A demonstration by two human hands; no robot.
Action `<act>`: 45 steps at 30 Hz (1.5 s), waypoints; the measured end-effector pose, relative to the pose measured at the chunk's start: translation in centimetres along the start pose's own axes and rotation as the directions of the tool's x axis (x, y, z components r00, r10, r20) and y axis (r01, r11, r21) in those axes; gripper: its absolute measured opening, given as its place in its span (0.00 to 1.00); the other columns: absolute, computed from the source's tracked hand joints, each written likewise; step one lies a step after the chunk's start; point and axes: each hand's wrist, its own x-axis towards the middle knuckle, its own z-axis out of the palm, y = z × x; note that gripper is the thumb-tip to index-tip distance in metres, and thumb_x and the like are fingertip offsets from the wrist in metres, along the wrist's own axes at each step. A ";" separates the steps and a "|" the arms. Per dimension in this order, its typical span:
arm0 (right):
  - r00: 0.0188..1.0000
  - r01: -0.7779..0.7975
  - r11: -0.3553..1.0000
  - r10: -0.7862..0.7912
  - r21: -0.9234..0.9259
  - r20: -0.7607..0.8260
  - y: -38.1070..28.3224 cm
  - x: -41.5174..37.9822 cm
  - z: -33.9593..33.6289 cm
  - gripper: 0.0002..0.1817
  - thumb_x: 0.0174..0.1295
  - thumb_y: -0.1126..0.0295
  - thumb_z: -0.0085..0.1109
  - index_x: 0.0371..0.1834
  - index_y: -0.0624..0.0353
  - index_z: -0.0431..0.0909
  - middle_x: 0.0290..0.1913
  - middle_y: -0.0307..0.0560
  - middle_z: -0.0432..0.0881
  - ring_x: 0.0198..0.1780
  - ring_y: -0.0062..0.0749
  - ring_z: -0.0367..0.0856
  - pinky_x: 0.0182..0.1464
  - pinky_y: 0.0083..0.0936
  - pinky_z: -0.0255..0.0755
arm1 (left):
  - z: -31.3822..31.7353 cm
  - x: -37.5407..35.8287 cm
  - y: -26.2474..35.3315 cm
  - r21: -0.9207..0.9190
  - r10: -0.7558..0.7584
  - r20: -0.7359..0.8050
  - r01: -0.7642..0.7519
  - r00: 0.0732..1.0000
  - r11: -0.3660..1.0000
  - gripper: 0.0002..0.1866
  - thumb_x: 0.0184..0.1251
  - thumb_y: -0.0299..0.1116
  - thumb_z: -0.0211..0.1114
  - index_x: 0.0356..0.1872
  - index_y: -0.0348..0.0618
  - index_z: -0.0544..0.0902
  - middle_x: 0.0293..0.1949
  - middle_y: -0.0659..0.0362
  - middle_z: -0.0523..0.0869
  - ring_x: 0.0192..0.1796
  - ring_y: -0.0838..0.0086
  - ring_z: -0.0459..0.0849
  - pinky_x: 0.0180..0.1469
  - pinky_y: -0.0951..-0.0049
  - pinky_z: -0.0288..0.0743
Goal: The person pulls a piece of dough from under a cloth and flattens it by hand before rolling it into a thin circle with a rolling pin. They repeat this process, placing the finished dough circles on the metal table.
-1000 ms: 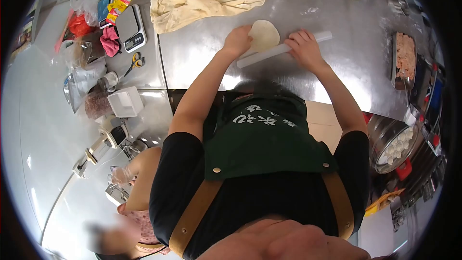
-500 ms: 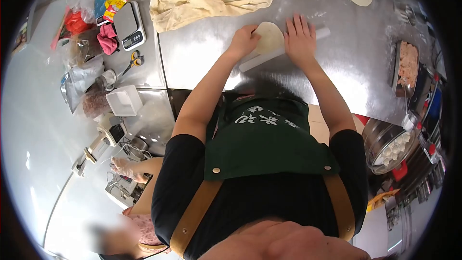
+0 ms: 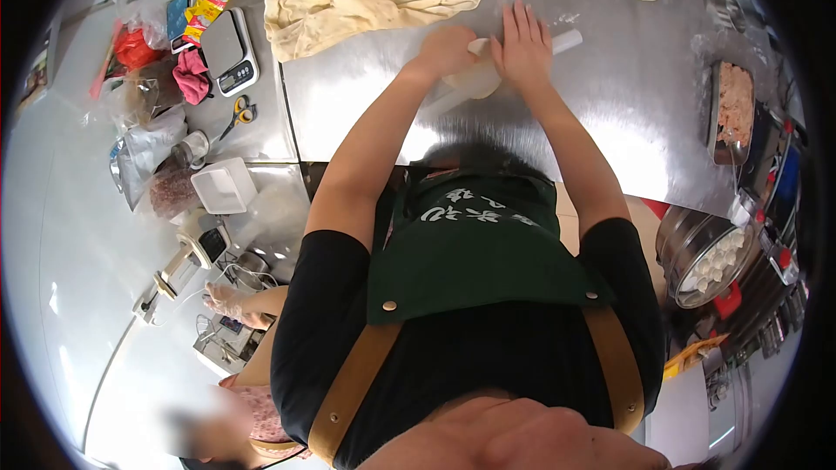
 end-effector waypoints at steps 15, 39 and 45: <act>0.894 0.310 0.909 -0.378 0.278 0.241 6.0 -8.7 -8.2 0.19 0.48 0.65 0.70 0.45 0.50 0.78 0.45 0.41 0.75 0.54 0.38 0.72 0.65 0.39 0.62 | -0.2 -5.7 1.1 -0.217 -0.350 -0.060 0.330 0.935 0.919 0.11 0.57 0.33 0.66 0.38 0.37 0.83 0.37 0.44 0.85 0.43 0.49 0.84 0.46 0.57 0.77; 0.988 0.141 0.988 -0.137 -0.059 0.073 0.0 1.7 -0.7 0.31 0.63 0.60 0.52 0.70 0.55 0.65 0.74 0.48 0.64 0.74 0.44 0.61 0.74 0.50 0.50 | 2.2 -3.7 -1.8 -0.806 -0.407 -0.055 0.200 0.912 0.557 0.15 0.61 0.30 0.64 0.47 0.33 0.85 0.38 0.51 0.88 0.39 0.70 0.85 0.44 0.70 0.77; 0.983 0.153 0.986 -0.145 -0.066 0.115 0.4 0.2 -1.0 0.33 0.65 0.59 0.50 0.72 0.59 0.62 0.75 0.50 0.62 0.75 0.44 0.59 0.74 0.49 0.49 | 0.4 -1.5 -1.7 -0.497 -0.281 0.003 0.245 0.960 0.832 0.18 0.53 0.36 0.69 0.44 0.39 0.86 0.39 0.47 0.88 0.42 0.57 0.87 0.45 0.63 0.78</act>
